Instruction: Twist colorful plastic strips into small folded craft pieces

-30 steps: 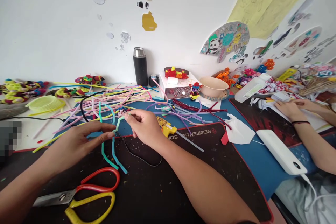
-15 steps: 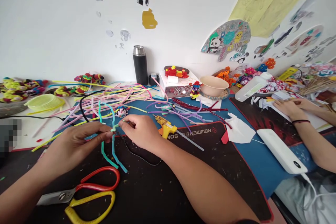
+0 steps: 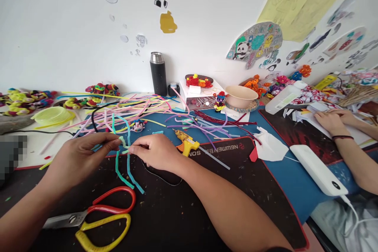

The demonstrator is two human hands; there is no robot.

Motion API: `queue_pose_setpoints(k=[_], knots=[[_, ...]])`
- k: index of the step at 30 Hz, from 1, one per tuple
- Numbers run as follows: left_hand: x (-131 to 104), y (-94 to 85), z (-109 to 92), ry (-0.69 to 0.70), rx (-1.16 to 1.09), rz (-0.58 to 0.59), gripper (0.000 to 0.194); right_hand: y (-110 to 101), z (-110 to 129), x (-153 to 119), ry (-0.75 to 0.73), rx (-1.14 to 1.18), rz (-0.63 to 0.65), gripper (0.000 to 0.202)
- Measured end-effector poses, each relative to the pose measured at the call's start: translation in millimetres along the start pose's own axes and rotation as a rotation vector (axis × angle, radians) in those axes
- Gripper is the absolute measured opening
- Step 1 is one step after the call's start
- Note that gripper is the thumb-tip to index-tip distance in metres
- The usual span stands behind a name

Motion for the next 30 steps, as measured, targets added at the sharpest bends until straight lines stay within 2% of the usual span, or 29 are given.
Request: queue_pose_setpoints(k=[5, 8, 11, 15, 19, 22, 25, 30], knots=[[-1, 7.0, -1, 0.04, 0.019, 0.011, 0.032, 9, 5, -2, -0.033, 0.033, 0.084, 0.025], [-1, 9.4, 4, 0.103, 0.112, 0.029, 0.034, 9, 8, -3, -0.039, 0.095, 0.116, 0.024], [0, 3.1, 8, 0.164, 0.242, -0.006, 0.037, 5, 11, -3, -0.065, 0.17, 0.128, 0.025], [2, -7.8, 10, 0.129, 0.258, -0.089, 0.039, -4, 10, -1, -0.076, 0.214, 0.086, 0.028], [1, 4.6, 9, 0.112, 0.161, 0.0, 0.041, -6, 8, 0, -0.046, 0.216, 0.06, 0.025], [-2, 14.1, -1, 0.235, 0.136, 0.067, 0.05, -5, 8, -1, -0.026, 0.228, 0.062, 0.025], [-7, 19.4, -10, 0.354, 0.155, 0.122, 0.047, -5, 7, -1, -0.023, 0.248, 0.062, 0.027], [-9, 24.7, -10, 0.361, 0.144, 0.21, 0.047, -6, 2, 2, -0.017, 0.28, 0.023, 0.026]])
Point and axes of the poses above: each hand's wrist, its own x-axis towards the middle knuckle, its own y-axis out of the palm, z = x × y, the point moved 9 cm from there along x, towards the middle knuckle, and after that the axes turned 6 degrees about -x, right-handed, at the moved point
